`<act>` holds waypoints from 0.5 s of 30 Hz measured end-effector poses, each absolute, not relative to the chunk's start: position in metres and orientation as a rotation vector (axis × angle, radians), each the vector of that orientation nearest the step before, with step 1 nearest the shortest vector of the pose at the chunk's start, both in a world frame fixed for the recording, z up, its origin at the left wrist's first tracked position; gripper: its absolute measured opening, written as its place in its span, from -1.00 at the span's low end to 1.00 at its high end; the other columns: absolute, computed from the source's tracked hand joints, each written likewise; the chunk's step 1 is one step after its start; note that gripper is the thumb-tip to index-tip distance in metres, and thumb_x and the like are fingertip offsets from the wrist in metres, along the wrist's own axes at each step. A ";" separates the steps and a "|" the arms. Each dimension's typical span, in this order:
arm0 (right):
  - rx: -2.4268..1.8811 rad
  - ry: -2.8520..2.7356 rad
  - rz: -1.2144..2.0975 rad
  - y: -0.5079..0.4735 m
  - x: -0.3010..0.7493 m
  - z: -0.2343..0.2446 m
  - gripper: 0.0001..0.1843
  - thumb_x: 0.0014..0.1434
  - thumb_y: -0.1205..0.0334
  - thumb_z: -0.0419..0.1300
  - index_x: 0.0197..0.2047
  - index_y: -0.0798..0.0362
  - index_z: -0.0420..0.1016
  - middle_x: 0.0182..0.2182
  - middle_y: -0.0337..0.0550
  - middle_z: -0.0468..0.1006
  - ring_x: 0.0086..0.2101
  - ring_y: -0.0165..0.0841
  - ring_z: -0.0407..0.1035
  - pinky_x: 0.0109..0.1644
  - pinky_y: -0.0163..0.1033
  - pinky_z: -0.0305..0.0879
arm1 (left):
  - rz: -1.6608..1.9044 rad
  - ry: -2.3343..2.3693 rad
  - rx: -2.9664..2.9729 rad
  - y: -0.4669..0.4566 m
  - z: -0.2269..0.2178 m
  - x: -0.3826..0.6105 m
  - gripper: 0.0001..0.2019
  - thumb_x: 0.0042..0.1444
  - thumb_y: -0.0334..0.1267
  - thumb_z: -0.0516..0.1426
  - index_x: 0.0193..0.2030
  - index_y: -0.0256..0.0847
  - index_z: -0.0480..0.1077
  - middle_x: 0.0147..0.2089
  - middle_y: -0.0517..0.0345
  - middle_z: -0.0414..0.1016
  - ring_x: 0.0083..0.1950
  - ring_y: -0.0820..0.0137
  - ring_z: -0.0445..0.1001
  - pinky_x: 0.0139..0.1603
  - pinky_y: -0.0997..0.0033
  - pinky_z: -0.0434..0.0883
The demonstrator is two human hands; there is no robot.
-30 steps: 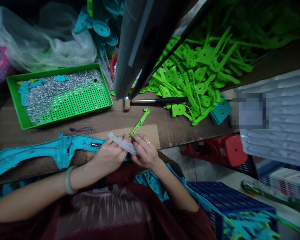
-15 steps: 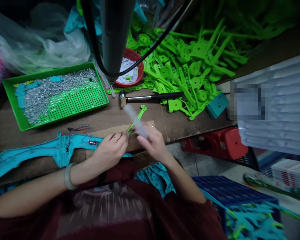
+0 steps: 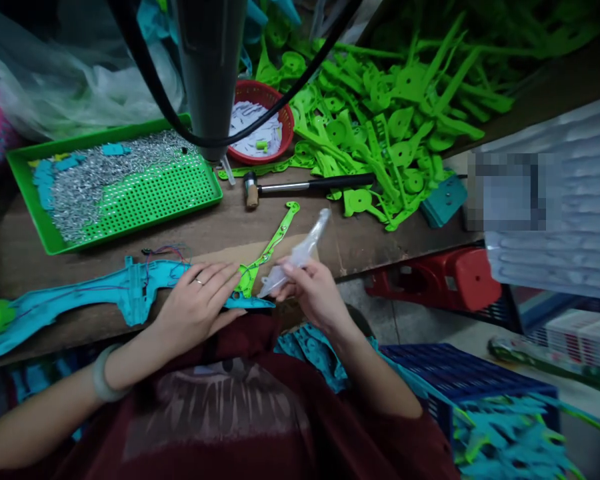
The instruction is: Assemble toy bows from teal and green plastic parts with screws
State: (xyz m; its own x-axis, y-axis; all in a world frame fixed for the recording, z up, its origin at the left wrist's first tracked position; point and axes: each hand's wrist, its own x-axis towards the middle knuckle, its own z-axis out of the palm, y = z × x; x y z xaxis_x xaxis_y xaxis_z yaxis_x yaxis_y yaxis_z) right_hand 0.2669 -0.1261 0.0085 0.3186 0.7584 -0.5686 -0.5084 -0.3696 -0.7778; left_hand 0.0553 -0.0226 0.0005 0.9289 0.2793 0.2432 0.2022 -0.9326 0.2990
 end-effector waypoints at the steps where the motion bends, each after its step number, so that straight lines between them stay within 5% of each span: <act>1: -1.409 -0.247 1.374 -0.123 0.261 0.005 -0.58 -0.03 -0.01 0.43 -0.26 0.08 0.42 -0.57 -0.23 0.60 -0.61 -0.40 0.49 -0.59 -0.41 0.43 | 0.423 0.367 2.801 -0.022 -0.001 0.055 -0.57 0.34 -0.09 0.08 0.13 -0.45 0.38 0.14 -0.21 0.51 0.11 0.11 0.48 0.14 0.06 0.37; 15: -1.601 -0.283 1.412 -0.115 0.247 -0.007 -0.50 0.01 -0.11 0.36 -0.22 0.04 0.29 -0.62 -0.35 0.53 -0.66 -0.40 0.45 -0.67 -0.42 0.35 | 0.371 0.292 2.807 -0.020 -0.003 0.057 -0.71 0.30 -0.17 0.13 0.02 -0.35 0.43 0.14 -0.26 0.47 0.09 0.05 0.48 0.08 0.02 0.45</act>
